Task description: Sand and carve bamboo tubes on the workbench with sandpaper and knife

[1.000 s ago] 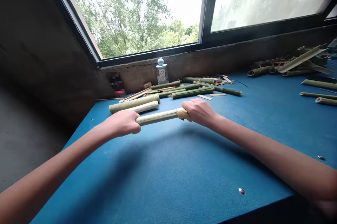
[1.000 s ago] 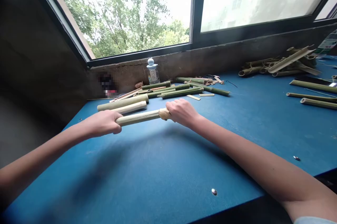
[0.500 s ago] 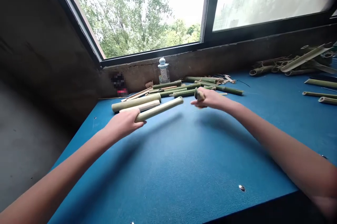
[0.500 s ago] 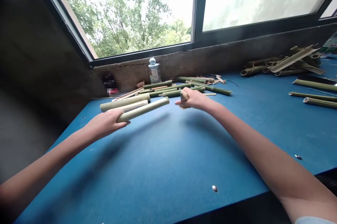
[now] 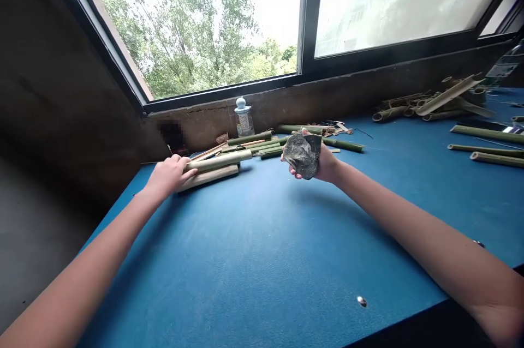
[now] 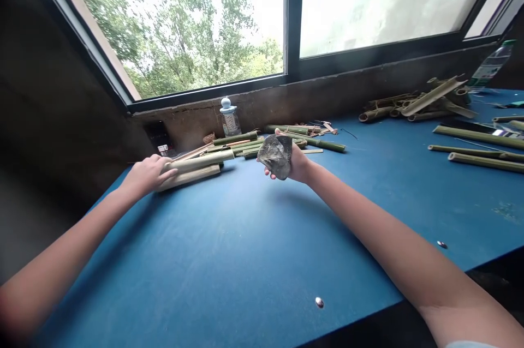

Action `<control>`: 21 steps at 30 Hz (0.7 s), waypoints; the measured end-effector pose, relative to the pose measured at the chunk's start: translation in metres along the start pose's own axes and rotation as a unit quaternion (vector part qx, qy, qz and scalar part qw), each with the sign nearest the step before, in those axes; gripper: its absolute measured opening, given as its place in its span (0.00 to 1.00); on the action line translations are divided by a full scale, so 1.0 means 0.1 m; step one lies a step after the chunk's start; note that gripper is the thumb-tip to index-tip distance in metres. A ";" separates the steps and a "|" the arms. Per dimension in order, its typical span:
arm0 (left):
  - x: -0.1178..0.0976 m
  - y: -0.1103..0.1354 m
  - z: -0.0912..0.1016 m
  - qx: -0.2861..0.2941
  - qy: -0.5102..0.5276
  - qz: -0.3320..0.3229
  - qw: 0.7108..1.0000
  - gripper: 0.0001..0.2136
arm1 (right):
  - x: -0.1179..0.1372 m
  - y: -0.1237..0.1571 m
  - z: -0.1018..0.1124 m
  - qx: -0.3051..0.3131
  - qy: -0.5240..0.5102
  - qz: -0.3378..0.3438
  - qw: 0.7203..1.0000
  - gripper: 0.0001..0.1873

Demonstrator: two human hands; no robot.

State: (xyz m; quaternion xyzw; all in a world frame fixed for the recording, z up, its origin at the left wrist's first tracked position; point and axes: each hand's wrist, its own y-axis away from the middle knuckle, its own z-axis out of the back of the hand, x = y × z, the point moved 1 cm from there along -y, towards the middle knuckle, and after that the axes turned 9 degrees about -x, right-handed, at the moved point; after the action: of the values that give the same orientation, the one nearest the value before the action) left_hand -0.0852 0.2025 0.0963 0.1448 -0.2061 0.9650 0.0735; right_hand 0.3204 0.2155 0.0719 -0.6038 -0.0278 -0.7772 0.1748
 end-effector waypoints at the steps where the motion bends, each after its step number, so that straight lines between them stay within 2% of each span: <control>1: 0.00 0.03 -0.04 -0.014 -0.001 0.004 1.000 0.20 | -0.05 -0.03 -0.02 -0.018 0.029 0.004 0.999 0.41; 4: -0.05 0.18 -0.14 -0.036 0.016 -0.002 0.999 0.19 | -0.20 -0.09 -0.06 -0.084 0.103 0.019 0.991 0.33; 8: -0.16 0.35 -0.25 -0.028 0.048 -0.021 0.998 0.18 | -0.31 -0.03 -0.15 -0.160 0.233 0.089 0.955 0.22; 11: -0.21 0.39 -0.28 -0.030 0.048 -0.006 0.998 0.20 | -0.31 0.04 -0.25 -0.153 0.303 0.143 0.930 0.22; 14: -0.25 0.39 -0.24 -0.021 0.045 -0.001 0.999 0.20 | -0.30 0.08 -0.36 -0.128 0.337 0.171 0.917 0.22; 18: -0.28 0.38 -0.10 0.010 0.076 -0.005 0.997 0.13 | -0.31 0.08 -0.48 -0.105 0.341 0.179 0.917 0.17; 21: -0.40 0.42 0.03 0.057 0.140 -0.013 0.989 0.12 | -0.30 0.09 -0.53 -0.118 0.326 0.166 0.923 0.15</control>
State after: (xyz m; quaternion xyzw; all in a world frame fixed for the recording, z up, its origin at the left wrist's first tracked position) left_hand -0.0553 0.1603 0.0704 0.0154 -0.1369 0.9848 0.1057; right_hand 0.2798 0.2006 0.0273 -0.3292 0.2236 -0.8887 0.2278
